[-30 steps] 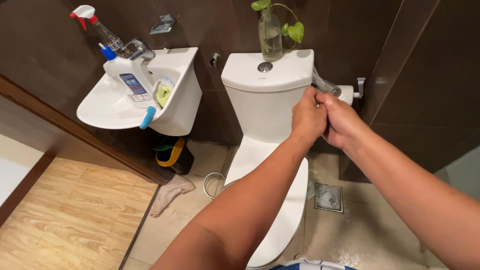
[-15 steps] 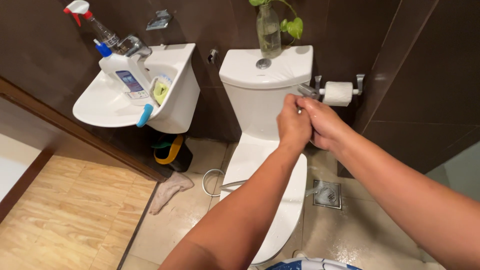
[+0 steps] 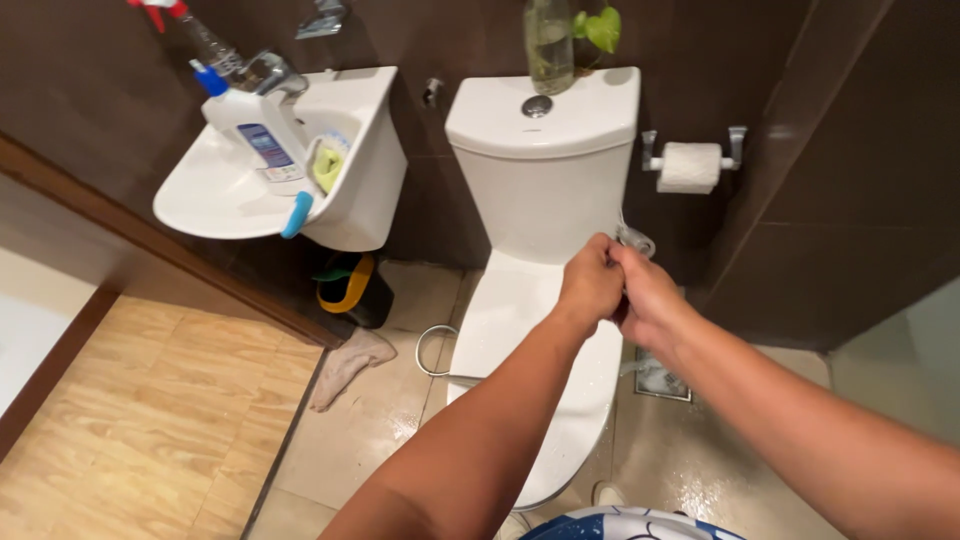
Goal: Cleaning the exterior and interior of a toilet using a sponge and a bidet sprayer.
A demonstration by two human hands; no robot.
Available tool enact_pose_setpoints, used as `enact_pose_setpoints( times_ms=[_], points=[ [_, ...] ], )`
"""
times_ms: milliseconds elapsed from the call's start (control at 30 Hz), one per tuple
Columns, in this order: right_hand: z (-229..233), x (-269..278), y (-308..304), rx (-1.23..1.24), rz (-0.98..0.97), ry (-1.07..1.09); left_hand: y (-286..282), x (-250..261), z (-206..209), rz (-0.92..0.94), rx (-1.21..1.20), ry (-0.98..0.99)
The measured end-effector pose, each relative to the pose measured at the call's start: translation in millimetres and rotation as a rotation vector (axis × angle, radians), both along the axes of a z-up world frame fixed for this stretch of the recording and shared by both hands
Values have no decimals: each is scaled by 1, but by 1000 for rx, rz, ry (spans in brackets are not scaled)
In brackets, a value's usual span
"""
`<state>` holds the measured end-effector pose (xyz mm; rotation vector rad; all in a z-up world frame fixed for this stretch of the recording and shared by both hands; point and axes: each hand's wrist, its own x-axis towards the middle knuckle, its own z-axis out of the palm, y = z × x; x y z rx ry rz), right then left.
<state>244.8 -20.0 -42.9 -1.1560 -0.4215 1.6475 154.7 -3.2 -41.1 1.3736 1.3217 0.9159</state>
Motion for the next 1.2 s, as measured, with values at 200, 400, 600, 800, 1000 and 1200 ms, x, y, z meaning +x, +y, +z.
enact_pose_setpoints(
  times_ms=[200,400,600,800,1000,1200],
  points=[
    [-21,29,-6,15,-82,37,-14,23,3,-11,58,73],
    [-39,35,-11,-32,-60,17,-10,32,-31,-25,33,143],
    [-44,30,-29,-164,-136,19,-23,28,-33,-124,-67,176],
    [-62,29,-22,-112,-123,23,-22,24,-26,-135,-59,201],
    [-62,1,-39,-271,18,2,-44,-8,-31,-93,-287,119],
    [-63,-46,-35,-233,168,-43,-50,-56,-49,46,-288,33]
  ],
)
